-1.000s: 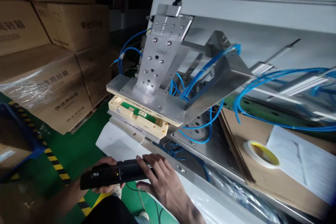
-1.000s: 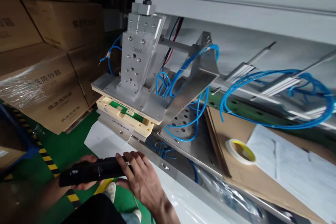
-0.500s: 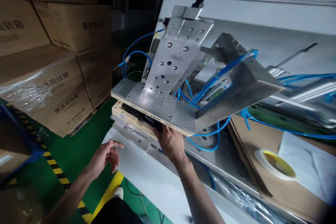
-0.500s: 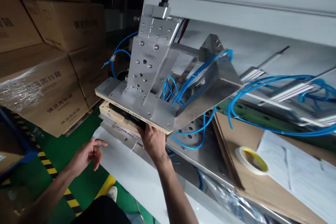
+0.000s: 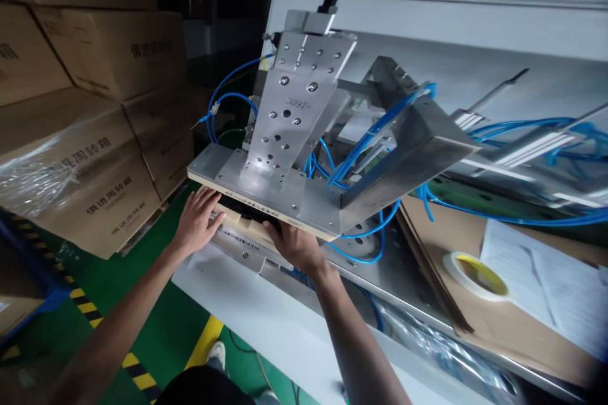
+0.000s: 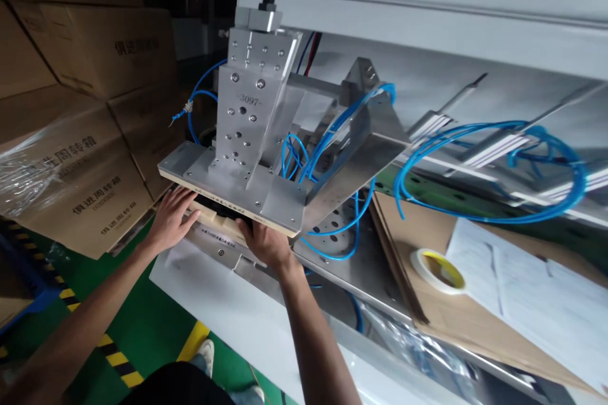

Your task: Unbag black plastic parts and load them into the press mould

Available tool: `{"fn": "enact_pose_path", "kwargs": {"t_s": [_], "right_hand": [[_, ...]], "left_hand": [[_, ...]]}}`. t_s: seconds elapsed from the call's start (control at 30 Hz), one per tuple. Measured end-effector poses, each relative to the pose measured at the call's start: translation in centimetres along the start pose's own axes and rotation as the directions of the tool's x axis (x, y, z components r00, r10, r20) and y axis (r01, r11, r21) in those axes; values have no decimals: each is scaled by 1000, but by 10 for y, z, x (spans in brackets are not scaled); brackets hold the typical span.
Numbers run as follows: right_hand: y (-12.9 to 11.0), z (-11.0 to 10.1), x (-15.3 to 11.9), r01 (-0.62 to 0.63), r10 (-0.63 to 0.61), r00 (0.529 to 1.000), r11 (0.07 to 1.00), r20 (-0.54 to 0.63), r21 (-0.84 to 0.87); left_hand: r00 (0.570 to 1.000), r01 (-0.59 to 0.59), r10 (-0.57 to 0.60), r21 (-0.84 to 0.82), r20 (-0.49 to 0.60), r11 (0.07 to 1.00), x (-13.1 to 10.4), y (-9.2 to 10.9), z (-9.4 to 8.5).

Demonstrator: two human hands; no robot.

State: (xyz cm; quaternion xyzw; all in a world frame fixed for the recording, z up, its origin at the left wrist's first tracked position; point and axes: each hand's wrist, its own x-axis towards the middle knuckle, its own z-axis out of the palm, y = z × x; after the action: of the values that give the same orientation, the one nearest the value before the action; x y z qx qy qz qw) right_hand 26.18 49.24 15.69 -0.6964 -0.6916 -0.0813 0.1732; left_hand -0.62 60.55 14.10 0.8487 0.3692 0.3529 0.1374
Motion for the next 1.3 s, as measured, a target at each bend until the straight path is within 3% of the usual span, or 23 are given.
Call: {"fn": "enact_pose_path", "kwargs": {"t_s": [0.3, 0.37, 0.43, 0.53, 0.7, 0.8, 0.87, 0.97, 1.03, 1.1, 1.17, 1.23, 1.3], "right_hand": [[-35, -10, 3, 39, -39, 998, 999, 43, 14], [-41, -9, -12, -17, 16, 1000, 999, -27, -30], [-44, -6, -33, -105, 86, 982, 989, -168, -107], [-46, -1, -59, -152, 82, 942, 969, -326, -196], [-48, -1, -57, -135, 85, 947, 980, -308, -146], [-53, -1, -56, -159, 121, 938, 983, -325, -92], [-61, 0, -71, -174, 142, 923, 983, -357, -59], [-84, -1, -121, -195, 200, 901, 979, -385, 52], [-103, -4, -165, -201, 246, 898, 967, -366, 157], [-121, -9, -211, -186, 255, 914, 955, -315, 233], [-132, -15, -252, -169, 246, 931, 945, -269, 280], [-132, -21, -286, -193, 281, 921, 930, -270, 312], [-123, -27, -314, -264, 372, 869, 907, -328, 329]], "left_hand": [[996, -35, 48, 181, -71, 983, -8, -4, 5], [994, -47, 65, 198, -85, 979, -10, -5, 3], [992, -67, 88, 220, -86, 973, -12, -7, 1], [991, -95, 116, 260, -64, 961, -15, -8, 0], [992, -66, 98, 322, -85, 945, -10, -6, 3], [993, -71, 94, 274, -74, 959, -10, -5, -1], [993, -74, 92, 216, -74, 974, -18, -3, -6], [979, -23, 53, 150, -198, 988, -50, 5, -4], [950, 2, 32, 108, -312, 994, -85, 16, 7], [934, -31, 49, 58, -353, 998, -127, 36, 24], [952, -128, 121, -8, -281, 992, -170, 68, 44], [966, -248, 238, -106, -103, 963, -207, 108, 62], [922, -355, 378, -206, 85, 912, -233, 148, 79]]}}
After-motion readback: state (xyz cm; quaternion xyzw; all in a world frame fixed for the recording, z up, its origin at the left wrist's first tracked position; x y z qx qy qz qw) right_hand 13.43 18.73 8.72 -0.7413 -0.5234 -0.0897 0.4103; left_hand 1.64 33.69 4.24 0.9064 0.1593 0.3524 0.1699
